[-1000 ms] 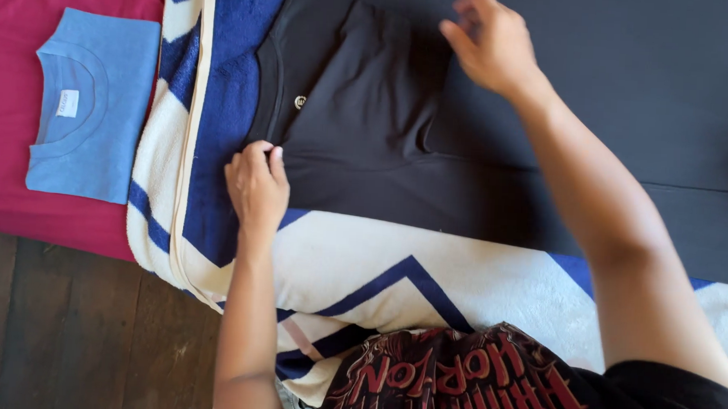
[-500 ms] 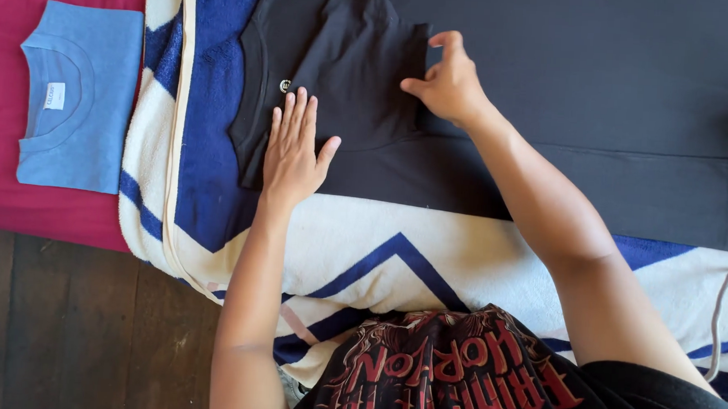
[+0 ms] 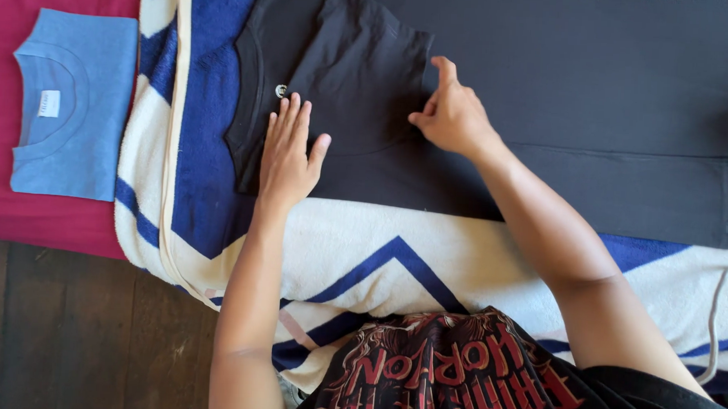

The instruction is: Ironing and folding a black t-shirt on a bed.

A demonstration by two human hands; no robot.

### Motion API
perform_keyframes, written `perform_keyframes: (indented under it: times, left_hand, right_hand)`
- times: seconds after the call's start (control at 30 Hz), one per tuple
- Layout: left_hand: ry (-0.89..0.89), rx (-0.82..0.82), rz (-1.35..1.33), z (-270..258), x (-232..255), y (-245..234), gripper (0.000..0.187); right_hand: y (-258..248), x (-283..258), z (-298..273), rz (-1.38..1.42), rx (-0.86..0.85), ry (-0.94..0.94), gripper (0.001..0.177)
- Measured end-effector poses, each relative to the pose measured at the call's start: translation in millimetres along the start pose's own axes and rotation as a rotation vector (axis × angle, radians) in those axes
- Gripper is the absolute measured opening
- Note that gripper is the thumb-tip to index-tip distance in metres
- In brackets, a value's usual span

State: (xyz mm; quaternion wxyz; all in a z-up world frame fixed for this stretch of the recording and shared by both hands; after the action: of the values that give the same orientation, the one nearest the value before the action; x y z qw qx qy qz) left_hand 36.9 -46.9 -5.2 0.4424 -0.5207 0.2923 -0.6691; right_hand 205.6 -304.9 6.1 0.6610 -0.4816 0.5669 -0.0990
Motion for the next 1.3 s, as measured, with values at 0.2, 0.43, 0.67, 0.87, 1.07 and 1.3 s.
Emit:
perform_keyframes:
  times: [0.2,0.43,0.67,0.87,1.07,1.3]
  left_hand:
    - [-0.319,0.224,-0.059,60,-26,-11,0.038]
    - [-0.599,-0.083,-0.237,135,-40,9,0.042]
    - [-0.590,-0.078,-0.611,138,-80,25,0.022]
    - [-0.614,0.052,-0.666,150,-70,29,0.027]
    - [-0.620,0.114,-0.635,152,-73,30,0.024]
    - [-0.553,0.015,-0.697,185,-74,52,0.025]
  right_hand:
    - [-9,16,84,-0.231,0.348,-0.336,0.057]
    - [1,1,155,-0.244,-0.012,-0.191,0.053]
    - [-18,12,148,0.202,-0.191,-0.125,0.030]
    - [-23,9,147,0.078,-0.317,-0.181,0.037]
    - [-53,28,135,-0.214,-0.404,-0.132,0.046]
    - [-39,36,114,-0.047,-0.226,-0.081,0.037]
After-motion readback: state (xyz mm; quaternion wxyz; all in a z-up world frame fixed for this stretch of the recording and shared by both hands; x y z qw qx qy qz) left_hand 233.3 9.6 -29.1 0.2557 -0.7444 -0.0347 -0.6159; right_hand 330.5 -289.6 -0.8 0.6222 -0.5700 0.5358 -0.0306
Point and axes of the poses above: each hand's wrist, its own z-axis towards the middle knuckle, its own y-axis out of the palm, x = y × z, the point moved 2 cm from there along z, towards the middle knuckle, and after that the axes turned 6 degrees about -z, right-handed, at the moved point
